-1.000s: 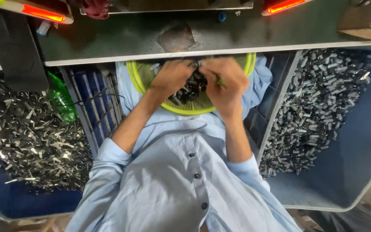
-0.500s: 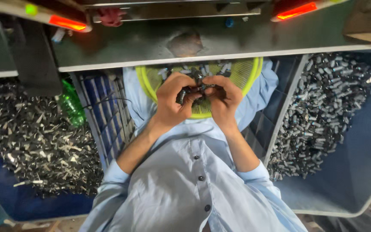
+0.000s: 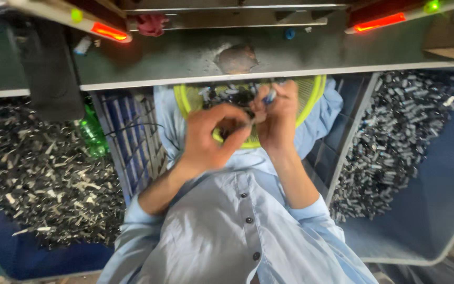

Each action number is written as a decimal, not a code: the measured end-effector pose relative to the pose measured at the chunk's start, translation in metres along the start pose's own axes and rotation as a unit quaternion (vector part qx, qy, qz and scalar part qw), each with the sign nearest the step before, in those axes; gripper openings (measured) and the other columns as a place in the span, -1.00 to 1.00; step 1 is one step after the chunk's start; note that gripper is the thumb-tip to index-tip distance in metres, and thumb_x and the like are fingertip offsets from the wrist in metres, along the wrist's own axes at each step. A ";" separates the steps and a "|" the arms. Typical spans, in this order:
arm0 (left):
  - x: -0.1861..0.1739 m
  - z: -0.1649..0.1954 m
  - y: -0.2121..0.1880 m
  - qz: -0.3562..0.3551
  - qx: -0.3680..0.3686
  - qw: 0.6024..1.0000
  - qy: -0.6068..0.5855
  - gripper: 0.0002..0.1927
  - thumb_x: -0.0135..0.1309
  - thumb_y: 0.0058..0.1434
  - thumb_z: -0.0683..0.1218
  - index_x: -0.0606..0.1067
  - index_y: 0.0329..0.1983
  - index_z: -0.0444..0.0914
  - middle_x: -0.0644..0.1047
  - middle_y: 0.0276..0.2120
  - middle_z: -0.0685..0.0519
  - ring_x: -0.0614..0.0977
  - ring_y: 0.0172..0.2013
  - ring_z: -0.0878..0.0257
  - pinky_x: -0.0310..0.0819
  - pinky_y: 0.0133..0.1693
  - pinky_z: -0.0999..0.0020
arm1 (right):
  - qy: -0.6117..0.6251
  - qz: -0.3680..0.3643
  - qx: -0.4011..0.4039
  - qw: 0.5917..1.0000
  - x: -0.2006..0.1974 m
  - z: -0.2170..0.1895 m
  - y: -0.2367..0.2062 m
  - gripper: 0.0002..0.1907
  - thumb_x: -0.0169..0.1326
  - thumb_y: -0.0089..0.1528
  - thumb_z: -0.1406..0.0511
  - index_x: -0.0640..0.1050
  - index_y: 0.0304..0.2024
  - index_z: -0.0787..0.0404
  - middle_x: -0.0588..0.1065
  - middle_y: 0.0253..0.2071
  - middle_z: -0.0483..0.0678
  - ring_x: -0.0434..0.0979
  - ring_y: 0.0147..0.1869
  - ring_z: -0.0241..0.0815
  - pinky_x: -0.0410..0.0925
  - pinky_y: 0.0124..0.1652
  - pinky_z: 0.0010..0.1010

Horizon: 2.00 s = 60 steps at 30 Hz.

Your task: The person repeatedly picks small cylindrical components from a yellow basket, inserts them into a machine slot, and places the processed items into a large bin. The person also occasionally adjusts the machine and handles the components by hand.

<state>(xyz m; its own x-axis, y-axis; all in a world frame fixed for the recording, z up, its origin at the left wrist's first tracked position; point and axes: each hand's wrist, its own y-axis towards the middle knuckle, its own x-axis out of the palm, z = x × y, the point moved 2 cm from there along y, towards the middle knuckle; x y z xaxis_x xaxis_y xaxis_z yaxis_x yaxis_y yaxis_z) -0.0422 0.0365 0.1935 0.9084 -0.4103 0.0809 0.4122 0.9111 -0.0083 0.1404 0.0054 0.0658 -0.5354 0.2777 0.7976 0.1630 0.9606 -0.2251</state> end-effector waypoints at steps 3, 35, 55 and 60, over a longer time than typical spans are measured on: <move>-0.012 0.007 -0.009 0.032 0.095 0.988 0.114 -0.78 0.21 0.10 -0.32 0.52 -0.20 -0.27 0.62 -0.35 -0.02 0.65 -0.29 0.19 0.49 -0.22 0.38 | 0.091 0.051 0.083 0.991 0.001 -0.005 0.007 -0.73 0.04 0.27 0.54 0.31 -0.11 0.16 0.41 -0.27 -0.07 0.37 -0.28 -0.27 0.30 -0.22 -0.47; -0.030 -0.077 -0.027 0.103 -0.006 0.986 -0.128 -0.77 0.10 0.44 -0.07 0.52 -0.25 -0.35 0.55 -0.36 0.04 0.53 -0.33 0.38 0.40 -0.27 0.50 | -0.693 -0.219 -0.396 0.562 0.194 -0.080 0.102 -0.76 0.00 0.08 0.64 0.52 -0.27 0.32 0.65 -0.03 0.05 0.56 0.02 0.10 0.36 0.05 -0.21; -0.025 -0.036 -0.008 0.111 0.125 0.969 0.179 -0.73 0.16 0.19 -0.38 0.50 -0.04 -0.37 0.61 -0.27 -0.06 0.71 -0.28 0.19 0.56 -0.20 0.40 | -0.360 -0.182 -0.077 0.912 0.072 -0.003 -0.007 -0.82 0.14 0.27 0.57 0.61 -0.10 0.34 0.57 0.03 0.07 0.65 -0.01 -0.16 0.53 -0.04 -0.38; -0.026 -0.021 -0.012 0.179 0.320 0.872 0.324 -0.72 0.11 -0.01 -0.40 0.53 -0.20 -0.34 0.56 -0.35 -0.11 0.61 -0.39 -0.01 0.50 -0.31 0.26 | -0.155 -0.159 0.079 0.972 0.062 0.020 -0.002 -0.73 0.16 0.32 0.49 0.44 0.03 0.27 0.58 -0.06 0.09 0.62 -0.04 -0.20 0.51 -0.09 -0.39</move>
<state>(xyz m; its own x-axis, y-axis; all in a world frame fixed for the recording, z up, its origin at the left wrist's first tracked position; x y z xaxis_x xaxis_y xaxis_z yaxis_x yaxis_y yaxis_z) -0.0693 0.0353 0.1709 0.9049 0.1579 -0.3952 0.1588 0.7363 0.6578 0.0903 0.0205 0.1043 -0.7652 -0.0668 0.6403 -0.1678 0.9809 -0.0982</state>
